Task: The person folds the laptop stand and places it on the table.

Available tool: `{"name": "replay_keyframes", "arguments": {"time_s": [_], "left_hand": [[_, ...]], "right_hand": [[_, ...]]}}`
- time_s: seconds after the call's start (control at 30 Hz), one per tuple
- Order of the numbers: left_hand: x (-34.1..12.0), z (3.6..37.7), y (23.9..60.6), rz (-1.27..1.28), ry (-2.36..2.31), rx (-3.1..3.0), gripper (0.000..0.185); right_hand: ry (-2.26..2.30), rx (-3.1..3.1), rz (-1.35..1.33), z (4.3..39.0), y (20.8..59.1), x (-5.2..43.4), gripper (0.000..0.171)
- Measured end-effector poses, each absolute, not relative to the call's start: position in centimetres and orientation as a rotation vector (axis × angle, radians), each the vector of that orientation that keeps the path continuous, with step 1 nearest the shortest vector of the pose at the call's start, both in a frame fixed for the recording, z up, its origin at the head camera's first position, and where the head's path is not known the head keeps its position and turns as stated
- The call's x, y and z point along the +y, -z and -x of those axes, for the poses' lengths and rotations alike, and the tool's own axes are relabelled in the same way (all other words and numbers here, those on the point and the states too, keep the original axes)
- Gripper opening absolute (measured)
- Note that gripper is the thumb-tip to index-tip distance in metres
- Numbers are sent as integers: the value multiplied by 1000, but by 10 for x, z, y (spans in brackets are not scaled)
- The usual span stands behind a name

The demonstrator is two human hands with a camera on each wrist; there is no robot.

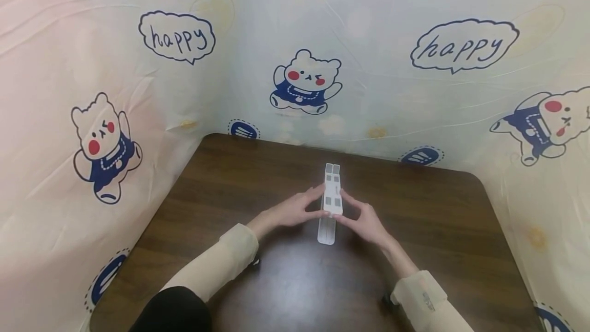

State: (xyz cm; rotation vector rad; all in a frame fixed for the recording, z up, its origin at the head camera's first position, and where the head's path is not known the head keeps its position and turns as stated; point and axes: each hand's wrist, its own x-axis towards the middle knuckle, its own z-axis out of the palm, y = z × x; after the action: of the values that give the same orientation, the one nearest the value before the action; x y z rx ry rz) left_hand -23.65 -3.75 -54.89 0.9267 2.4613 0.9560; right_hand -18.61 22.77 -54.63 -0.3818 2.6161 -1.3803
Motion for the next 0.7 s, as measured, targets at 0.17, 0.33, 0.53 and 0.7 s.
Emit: {"name": "replay_keyframes", "arguments": {"time_s": [0.17, 0.33, 0.53, 0.7], "left_hand": [[-40, 233, 559, -1029, -822, 2509, 99], [-42, 231, 566, -1153, -705, 2541, 100], [-44, 229, 573, -1234, -614, 2563, 103], [-46, 227, 576, -1244, -545, 2570, 106]], "right_hand": [[1366, 2604, 445, 182, 554, 231, 87], [1349, 2617, 496, 178, 563, 230, 93], [1307, 2665, 527, 174, 570, 226, 98], [1265, 2707, 548, 172, 576, 225, 102]]}}
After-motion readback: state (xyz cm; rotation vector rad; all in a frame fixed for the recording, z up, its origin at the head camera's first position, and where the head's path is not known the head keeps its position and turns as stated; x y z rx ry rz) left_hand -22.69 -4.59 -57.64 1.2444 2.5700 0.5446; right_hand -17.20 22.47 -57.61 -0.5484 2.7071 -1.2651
